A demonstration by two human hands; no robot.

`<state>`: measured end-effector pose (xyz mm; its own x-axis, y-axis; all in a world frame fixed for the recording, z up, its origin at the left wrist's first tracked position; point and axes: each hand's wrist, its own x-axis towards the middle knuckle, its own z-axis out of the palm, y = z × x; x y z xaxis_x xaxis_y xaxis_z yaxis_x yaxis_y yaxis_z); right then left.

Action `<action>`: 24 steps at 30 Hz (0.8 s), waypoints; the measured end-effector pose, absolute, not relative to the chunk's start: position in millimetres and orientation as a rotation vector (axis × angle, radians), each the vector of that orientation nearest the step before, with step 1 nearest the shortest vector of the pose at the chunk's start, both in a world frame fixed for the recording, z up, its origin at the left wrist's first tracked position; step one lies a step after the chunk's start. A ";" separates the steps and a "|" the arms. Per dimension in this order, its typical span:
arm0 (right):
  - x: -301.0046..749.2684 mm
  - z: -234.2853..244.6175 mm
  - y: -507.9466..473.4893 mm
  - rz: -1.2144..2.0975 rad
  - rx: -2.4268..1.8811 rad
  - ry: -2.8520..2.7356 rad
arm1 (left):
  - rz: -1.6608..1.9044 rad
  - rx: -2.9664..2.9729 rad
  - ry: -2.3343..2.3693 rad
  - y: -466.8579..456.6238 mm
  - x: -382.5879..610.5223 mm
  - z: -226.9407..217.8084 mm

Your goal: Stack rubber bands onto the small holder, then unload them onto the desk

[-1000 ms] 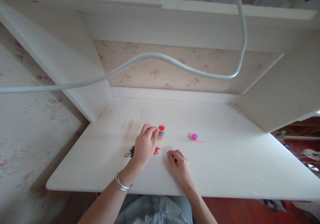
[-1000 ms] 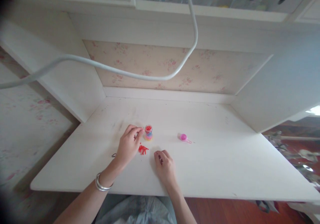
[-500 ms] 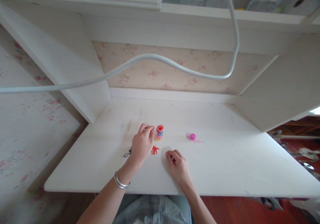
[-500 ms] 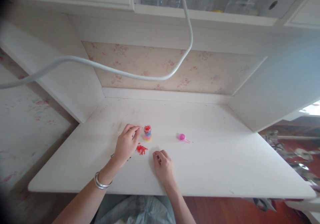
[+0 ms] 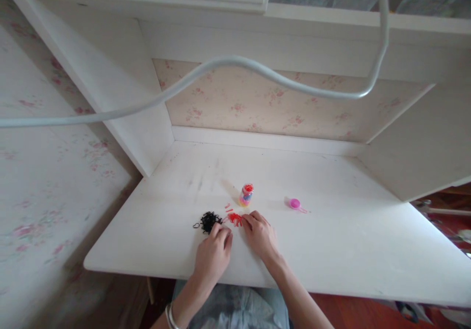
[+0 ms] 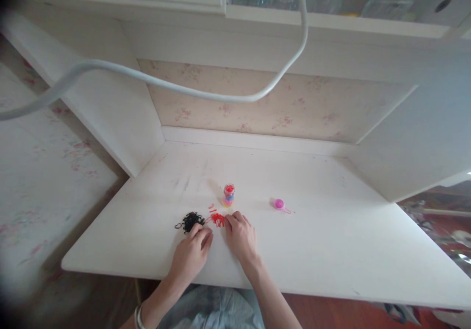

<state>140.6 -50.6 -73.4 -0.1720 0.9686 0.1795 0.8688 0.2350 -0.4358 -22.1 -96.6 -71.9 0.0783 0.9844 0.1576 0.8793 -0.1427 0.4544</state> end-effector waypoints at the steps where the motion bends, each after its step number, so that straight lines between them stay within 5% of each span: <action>1: 140.8 -73.1 -49.7 0.334 -1.680 -2.106 | 0.595 2.123 1.911 -97.9 -20.2 -73.4; 17: 172.4 -41.8 -40.7 0.462 -1.630 -2.002 | 0.480 2.288 1.969 -81.6 -9.9 -80.9; 24: 172.5 3.1 -18.5 0.247 -1.567 -1.654 | 0.482 2.306 1.916 -86.1 -11.6 -87.0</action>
<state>172.5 -18.5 3.1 0.1161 0.9002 0.4198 0.7384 0.2045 -0.6426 -11.6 -86.1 -87.0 0.1559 0.9723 0.1741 0.9389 -0.2006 0.2796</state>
